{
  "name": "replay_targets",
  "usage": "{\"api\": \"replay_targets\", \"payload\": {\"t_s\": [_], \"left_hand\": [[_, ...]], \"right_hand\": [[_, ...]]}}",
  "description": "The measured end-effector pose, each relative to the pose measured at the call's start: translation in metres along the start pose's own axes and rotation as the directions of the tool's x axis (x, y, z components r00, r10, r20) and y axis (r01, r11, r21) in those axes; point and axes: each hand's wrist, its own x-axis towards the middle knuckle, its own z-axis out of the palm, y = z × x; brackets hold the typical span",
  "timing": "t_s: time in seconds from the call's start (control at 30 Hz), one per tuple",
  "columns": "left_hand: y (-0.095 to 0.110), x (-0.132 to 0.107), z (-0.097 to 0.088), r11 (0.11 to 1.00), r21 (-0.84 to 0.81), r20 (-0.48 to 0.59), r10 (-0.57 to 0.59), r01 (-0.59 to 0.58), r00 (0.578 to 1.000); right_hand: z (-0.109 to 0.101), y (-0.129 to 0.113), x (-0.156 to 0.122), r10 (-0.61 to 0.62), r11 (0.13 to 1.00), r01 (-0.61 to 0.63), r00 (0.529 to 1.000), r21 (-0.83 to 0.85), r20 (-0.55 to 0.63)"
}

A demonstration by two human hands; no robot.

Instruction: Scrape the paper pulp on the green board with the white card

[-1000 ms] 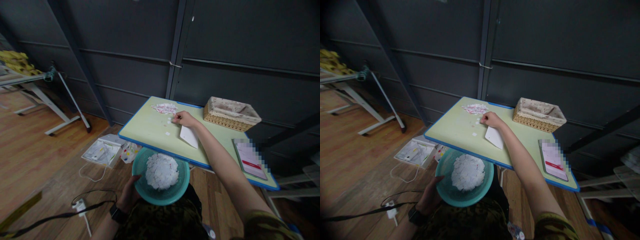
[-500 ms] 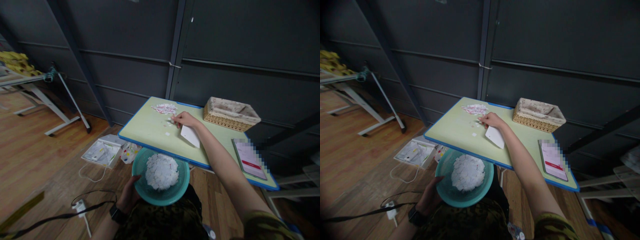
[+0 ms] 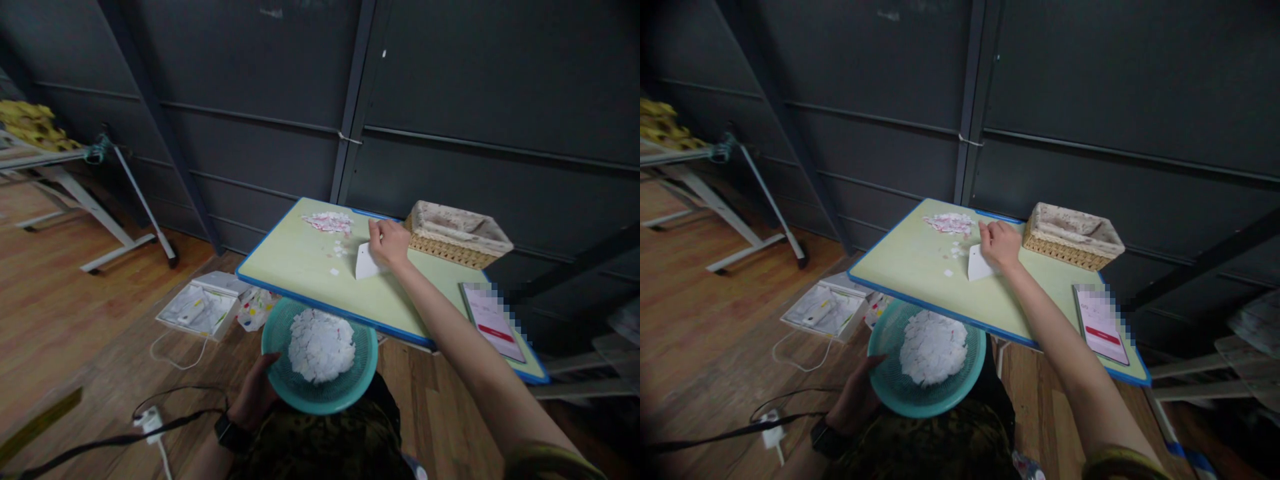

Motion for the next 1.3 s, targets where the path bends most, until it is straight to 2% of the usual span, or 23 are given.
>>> {"api": "replay_targets", "payload": {"t_s": [0.07, 0.13, 0.17, 0.27, 0.37, 0.47, 0.53, 0.7, 0.87, 1.07, 1.2, 1.3], "left_hand": [[0.001, -0.001, 0.002, 1.000, 0.012, 0.006, -0.005, 0.005, 1.000], [0.001, -0.002, 0.003, 1.000, 0.024, 0.025, -0.011, 0.011, 1.000], [0.001, -0.002, 0.003, 0.999, 0.030, 0.038, -0.012, 0.010, 0.999], [0.001, -0.004, 0.007, 0.999, 0.055, 0.082, -0.005, 0.001, 0.997], [0.004, -0.006, 0.015, 0.996, 0.090, 0.071, 0.019, -0.026, 0.997], [0.008, -0.008, 0.022, 0.990, 0.136, 0.005, 0.042, -0.042, 0.999], [0.010, -0.009, 0.024, 0.986, 0.163, -0.014, 0.050, -0.047, 0.999], [0.014, -0.010, 0.023, 0.983, 0.176, 0.002, 0.046, -0.046, 0.999], [0.017, -0.007, 0.022, 0.987, 0.160, -0.025, 0.016, -0.011, 1.000], [0.017, -0.001, 0.014, 0.991, 0.135, 0.029, 0.014, -0.018, 0.999], [0.015, 0.001, 0.011, 0.996, 0.082, 0.096, 0.012, -0.020, 0.995], [0.015, -0.003, 0.015, 0.998, 0.069, 0.096, -0.004, -0.003, 0.995]], "right_hand": [[-0.008, 0.009, -0.014, -0.259, 0.965, 0.260, 0.965, -0.018, 0.035], [-0.020, 0.018, -0.029, -0.416, 0.908, 0.418, 0.907, -0.029, 0.065], [-0.027, 0.021, -0.036, -0.451, 0.890, 0.454, 0.889, -0.033, 0.077], [-0.047, 0.027, -0.047, -0.415, 0.902, 0.426, 0.900, -0.071, 0.136], [-0.060, 0.024, -0.042, -0.261, 0.945, 0.303, 0.926, -0.126, 0.273], [-0.059, 0.014, -0.025, -0.090, 0.962, 0.177, 0.924, -0.208, 0.370], [-0.053, 0.006, -0.014, -0.057, 0.962, 0.157, 0.915, -0.224, 0.399], [-0.038, -0.009, -0.003, -0.150, 0.946, 0.267, 0.863, -0.185, 0.482], [-0.039, -0.012, -0.017, -0.197, 0.937, 0.312, 0.843, -0.157, 0.501], [-0.055, -0.019, -0.040, -0.336, 0.918, 0.394, 0.833, -0.044, 0.439], [-0.075, -0.032, -0.055, -0.464, 0.876, 0.475, 0.788, 0.079, 0.404], [-0.091, -0.046, -0.068, -0.521, 0.849, 0.506, 0.755, 0.152, 0.398]]}}
